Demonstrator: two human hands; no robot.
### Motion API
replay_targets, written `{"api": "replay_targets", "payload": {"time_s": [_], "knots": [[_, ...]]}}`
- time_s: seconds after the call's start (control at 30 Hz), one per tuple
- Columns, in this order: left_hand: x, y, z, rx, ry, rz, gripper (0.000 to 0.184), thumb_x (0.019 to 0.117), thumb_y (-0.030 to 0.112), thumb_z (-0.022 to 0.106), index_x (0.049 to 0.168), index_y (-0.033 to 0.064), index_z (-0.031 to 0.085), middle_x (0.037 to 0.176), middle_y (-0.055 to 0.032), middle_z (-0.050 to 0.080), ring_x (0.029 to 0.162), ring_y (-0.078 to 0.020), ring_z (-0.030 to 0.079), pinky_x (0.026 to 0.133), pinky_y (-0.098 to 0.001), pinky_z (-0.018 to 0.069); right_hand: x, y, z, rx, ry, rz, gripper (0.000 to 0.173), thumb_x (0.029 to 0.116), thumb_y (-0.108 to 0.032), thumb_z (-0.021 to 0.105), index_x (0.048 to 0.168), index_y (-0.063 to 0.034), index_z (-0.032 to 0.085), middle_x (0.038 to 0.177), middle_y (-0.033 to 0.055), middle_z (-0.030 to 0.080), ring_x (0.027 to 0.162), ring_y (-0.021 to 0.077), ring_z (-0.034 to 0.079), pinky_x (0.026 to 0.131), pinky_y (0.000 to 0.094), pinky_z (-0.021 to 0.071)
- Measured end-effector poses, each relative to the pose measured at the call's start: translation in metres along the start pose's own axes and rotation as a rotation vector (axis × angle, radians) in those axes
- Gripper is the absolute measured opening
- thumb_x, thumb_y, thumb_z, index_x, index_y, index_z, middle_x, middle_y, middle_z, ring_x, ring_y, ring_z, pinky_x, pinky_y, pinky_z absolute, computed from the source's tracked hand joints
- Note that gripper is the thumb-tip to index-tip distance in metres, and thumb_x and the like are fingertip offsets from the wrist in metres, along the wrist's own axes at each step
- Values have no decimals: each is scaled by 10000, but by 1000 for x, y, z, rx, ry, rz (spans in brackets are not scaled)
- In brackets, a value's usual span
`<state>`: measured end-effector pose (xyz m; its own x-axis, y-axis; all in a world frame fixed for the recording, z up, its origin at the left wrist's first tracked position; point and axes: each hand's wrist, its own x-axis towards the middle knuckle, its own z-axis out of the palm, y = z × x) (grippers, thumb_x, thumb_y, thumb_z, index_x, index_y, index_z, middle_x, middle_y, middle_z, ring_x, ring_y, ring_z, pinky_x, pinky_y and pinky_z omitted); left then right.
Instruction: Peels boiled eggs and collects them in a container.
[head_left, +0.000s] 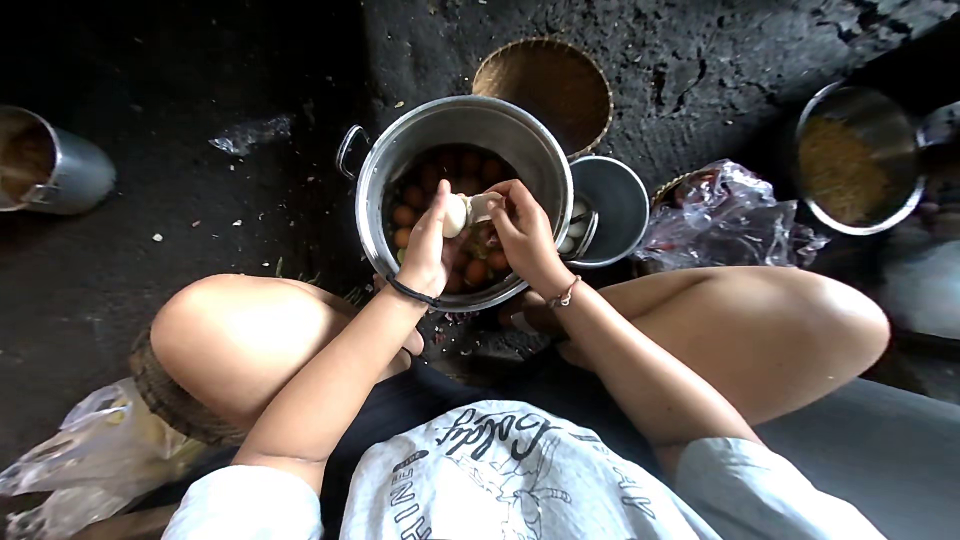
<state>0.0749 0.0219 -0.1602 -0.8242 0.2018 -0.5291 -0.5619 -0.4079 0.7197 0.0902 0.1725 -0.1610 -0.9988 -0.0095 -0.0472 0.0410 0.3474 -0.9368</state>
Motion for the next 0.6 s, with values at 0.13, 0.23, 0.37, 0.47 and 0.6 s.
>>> {"api": "replay_targets", "payload": {"time_s": [0.13,0.23,0.37,0.47,0.6], "knots": [[0,0,2,30,-37,-29,429,1065,396,519,1360,84,520,1156,-59,647,1034,-133,653,914,-301,559,-2,0,4,58,-60,-63,449,981,-255,688,1310,10,535,1118,110,680,978,108,688,866,282,592],[-2,-2,4,40,-12,12,383,1071,341,525,1356,87,497,1131,-57,636,1006,-133,644,899,-307,556,-2,1,4,102,-74,-41,379,975,-163,651,1294,13,547,1091,100,666,933,106,672,823,270,583],[0,-3,3,54,-2,11,444,1081,402,475,1389,82,499,1173,-80,623,1029,-163,629,902,-320,540,1,5,2,21,-30,-32,274,991,-42,555,1258,13,576,1098,123,674,935,125,684,814,286,588],[1,-1,3,89,-29,-9,431,1082,402,467,1338,67,553,1208,-83,627,1064,-163,624,909,-322,535,5,10,-2,-124,-29,-56,315,899,63,628,1212,27,605,1085,161,697,966,196,701,866,361,587],[17,4,-11,273,37,19,493,1104,472,328,1346,121,576,1062,-35,637,854,-111,615,713,-252,516,12,5,-12,-470,-92,33,314,907,79,559,1212,26,616,1134,220,682,1058,344,688,922,501,561]]}}
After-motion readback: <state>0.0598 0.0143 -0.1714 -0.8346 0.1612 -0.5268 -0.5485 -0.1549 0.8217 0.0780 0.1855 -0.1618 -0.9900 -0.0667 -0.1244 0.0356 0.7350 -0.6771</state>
